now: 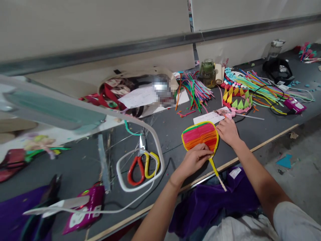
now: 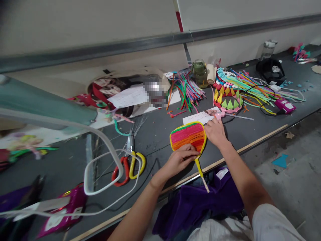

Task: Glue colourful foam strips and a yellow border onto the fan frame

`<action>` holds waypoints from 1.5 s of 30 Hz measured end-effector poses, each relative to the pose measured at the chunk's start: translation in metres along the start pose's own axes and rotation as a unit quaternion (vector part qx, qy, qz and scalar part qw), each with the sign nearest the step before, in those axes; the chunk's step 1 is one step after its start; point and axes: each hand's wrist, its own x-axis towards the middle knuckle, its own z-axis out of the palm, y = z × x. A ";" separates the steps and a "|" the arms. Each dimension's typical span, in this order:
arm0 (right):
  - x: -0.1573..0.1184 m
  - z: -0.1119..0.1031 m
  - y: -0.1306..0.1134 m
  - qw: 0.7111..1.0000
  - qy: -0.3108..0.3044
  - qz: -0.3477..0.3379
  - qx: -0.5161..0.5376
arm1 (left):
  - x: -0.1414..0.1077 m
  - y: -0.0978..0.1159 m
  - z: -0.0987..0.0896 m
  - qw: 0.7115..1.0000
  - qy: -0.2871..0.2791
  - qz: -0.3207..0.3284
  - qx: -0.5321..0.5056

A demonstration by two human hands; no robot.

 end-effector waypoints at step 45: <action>-0.024 -0.022 -0.005 0.999 0.032 0.003 0.035 | -0.001 -0.001 -0.014 0.998 -0.052 0.027 0.004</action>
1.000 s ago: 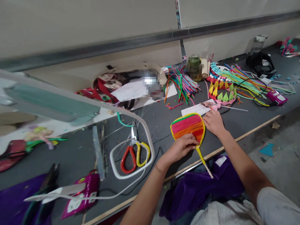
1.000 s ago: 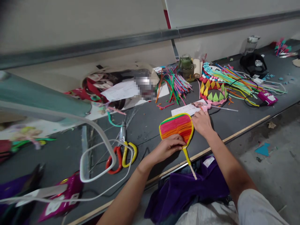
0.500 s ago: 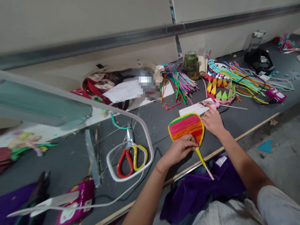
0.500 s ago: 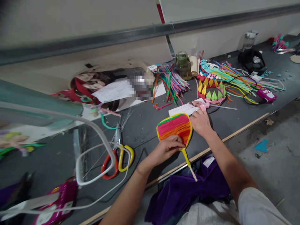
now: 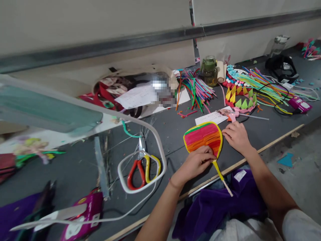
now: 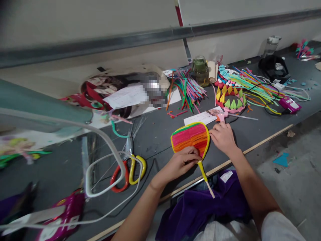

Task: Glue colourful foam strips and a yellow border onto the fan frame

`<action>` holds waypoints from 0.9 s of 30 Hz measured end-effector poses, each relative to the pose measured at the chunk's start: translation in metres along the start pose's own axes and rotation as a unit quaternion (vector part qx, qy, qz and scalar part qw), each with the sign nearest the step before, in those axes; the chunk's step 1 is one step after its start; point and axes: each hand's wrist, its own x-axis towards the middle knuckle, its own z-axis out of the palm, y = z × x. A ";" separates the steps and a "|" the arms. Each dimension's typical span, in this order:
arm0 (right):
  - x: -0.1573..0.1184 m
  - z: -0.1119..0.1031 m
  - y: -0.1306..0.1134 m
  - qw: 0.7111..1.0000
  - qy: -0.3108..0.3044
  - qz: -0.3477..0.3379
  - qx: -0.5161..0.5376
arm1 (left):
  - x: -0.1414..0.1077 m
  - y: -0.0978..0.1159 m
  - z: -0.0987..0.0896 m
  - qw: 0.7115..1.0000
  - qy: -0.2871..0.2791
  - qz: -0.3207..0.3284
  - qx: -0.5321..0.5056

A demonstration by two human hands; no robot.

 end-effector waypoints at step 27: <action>-0.018 -0.011 -0.021 0.996 0.015 -0.059 0.072 | 0.000 -0.001 -0.009 0.998 -0.031 0.031 0.055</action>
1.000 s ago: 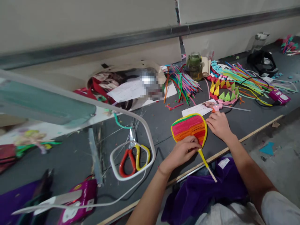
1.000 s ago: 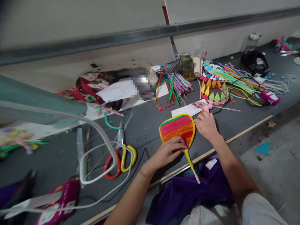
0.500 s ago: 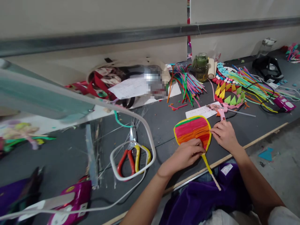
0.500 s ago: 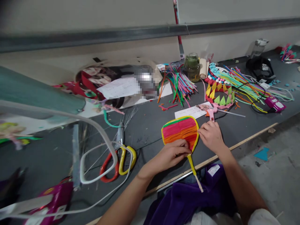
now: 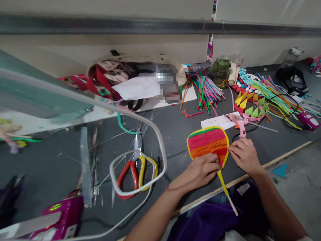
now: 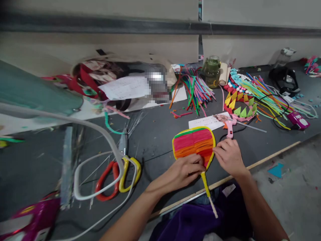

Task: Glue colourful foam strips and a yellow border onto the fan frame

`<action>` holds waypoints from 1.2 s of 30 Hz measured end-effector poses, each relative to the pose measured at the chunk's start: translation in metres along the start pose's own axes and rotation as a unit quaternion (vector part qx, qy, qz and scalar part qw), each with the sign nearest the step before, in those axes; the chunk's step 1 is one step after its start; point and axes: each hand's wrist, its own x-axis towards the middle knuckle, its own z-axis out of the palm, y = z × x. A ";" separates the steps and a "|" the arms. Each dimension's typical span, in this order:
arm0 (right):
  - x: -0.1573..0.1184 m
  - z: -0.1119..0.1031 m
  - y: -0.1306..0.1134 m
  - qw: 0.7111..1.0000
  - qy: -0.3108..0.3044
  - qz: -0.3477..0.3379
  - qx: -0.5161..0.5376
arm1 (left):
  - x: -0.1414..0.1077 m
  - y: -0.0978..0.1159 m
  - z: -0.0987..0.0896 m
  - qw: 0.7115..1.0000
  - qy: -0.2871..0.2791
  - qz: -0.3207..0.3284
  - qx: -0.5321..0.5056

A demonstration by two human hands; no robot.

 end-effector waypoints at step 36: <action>-0.020 -0.002 -0.028 0.990 -0.110 -0.078 0.038 | -0.001 -0.005 -0.010 0.994 -0.048 -0.010 -0.096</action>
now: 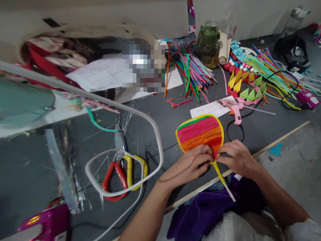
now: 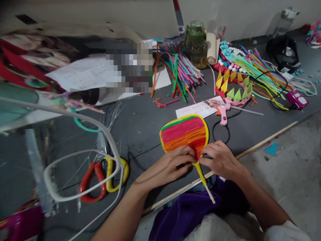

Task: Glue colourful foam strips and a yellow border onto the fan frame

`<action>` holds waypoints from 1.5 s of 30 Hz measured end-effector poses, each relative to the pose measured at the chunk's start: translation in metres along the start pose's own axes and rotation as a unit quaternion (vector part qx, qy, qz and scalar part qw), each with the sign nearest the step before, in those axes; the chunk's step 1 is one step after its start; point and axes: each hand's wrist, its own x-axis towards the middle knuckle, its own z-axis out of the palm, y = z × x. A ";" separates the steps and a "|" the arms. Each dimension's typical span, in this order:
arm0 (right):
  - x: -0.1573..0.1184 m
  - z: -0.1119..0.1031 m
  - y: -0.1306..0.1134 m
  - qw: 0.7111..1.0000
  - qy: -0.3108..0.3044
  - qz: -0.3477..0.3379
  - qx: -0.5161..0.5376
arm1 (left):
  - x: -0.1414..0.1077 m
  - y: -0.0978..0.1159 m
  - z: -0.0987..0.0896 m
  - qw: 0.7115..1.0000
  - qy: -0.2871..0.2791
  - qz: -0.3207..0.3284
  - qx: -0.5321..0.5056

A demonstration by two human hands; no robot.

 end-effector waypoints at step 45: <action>-0.037 -0.033 0.051 0.884 0.259 0.389 -0.018 | -0.001 -0.001 0.008 0.996 0.025 0.023 0.078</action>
